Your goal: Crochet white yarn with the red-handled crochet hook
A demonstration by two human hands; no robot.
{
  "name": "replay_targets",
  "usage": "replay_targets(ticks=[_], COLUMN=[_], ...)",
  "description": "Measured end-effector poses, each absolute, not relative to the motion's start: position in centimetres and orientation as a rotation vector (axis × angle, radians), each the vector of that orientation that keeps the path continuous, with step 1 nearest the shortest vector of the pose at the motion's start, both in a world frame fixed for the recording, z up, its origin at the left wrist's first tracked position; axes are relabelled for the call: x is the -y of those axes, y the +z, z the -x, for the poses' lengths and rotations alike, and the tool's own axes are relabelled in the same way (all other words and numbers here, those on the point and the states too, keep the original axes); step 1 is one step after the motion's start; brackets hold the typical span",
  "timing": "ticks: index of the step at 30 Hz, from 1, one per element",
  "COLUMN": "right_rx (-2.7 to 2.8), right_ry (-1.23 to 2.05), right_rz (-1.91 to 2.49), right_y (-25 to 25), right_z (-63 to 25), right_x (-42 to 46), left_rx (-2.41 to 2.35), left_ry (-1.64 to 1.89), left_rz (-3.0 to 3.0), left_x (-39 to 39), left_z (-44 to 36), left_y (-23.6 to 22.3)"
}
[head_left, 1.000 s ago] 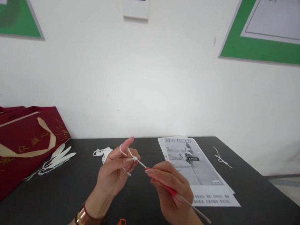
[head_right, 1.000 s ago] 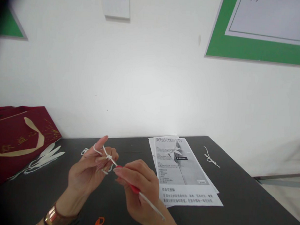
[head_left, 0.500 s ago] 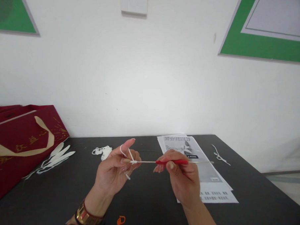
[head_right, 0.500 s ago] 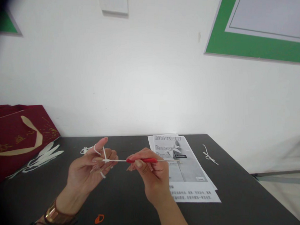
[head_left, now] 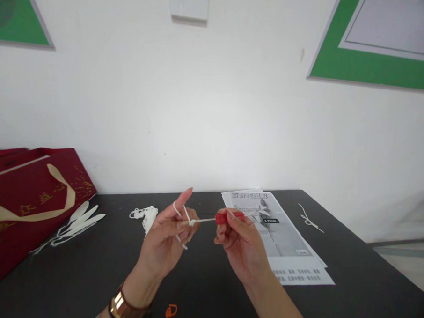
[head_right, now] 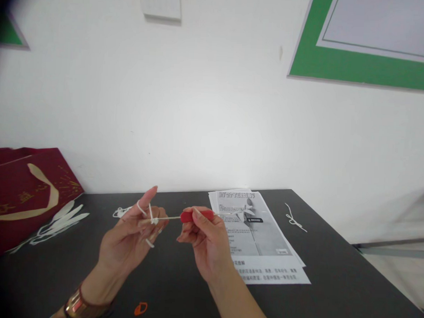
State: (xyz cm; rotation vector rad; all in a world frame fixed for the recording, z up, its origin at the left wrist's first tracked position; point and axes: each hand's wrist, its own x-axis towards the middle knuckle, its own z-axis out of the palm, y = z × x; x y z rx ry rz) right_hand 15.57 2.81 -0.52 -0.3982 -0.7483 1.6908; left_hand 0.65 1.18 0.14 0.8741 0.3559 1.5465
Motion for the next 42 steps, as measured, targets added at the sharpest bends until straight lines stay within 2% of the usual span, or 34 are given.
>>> replay_targets(ticks=[8,16,19,21,24,26,28,36,42], right_rx=[0.65,0.767,0.988,1.237,1.7,1.825,1.786,1.252,1.099], right_ry=[1.766,1.555,1.242,0.881,0.278,0.1,0.154,1.025,1.212], right_rz=[0.433,0.508,0.584,0.624,0.455,0.362,0.365,0.401,0.407], right_y=[-0.8,-0.7,-1.1,-1.6,-2.4,-2.7,-2.6,-1.9,-1.5], right_z=[-15.0,-14.8,-14.8,-14.9,-15.1,-15.1,-15.1,-14.6,-15.2], right_x=[-2.6,-2.5,-1.9,-1.4,-1.1,-1.1,-1.3,-2.0,-2.3], left_rx=[-0.412,-0.596,-0.629,-0.598,-0.484,-0.38,-0.28,-0.178,-0.151], left_ry=[1.571,1.676,1.703,1.689,1.595,1.527,1.476,1.428,1.417], left_rz=[-0.847,-0.979,-0.887,-0.739,-0.494,-0.385,-0.336,-0.419,-0.446], left_x=[-0.8,-1.0,-1.1,-1.1,-1.0,-1.0,-0.9,-0.9,-0.9], left_z=[-1.5,-1.5,-1.9,-2.2,-2.1,-1.8,-1.5,-0.6,-0.3], left_y=[0.0,-0.6,-0.5,-0.3,0.0,0.2,0.3,0.6,0.8])
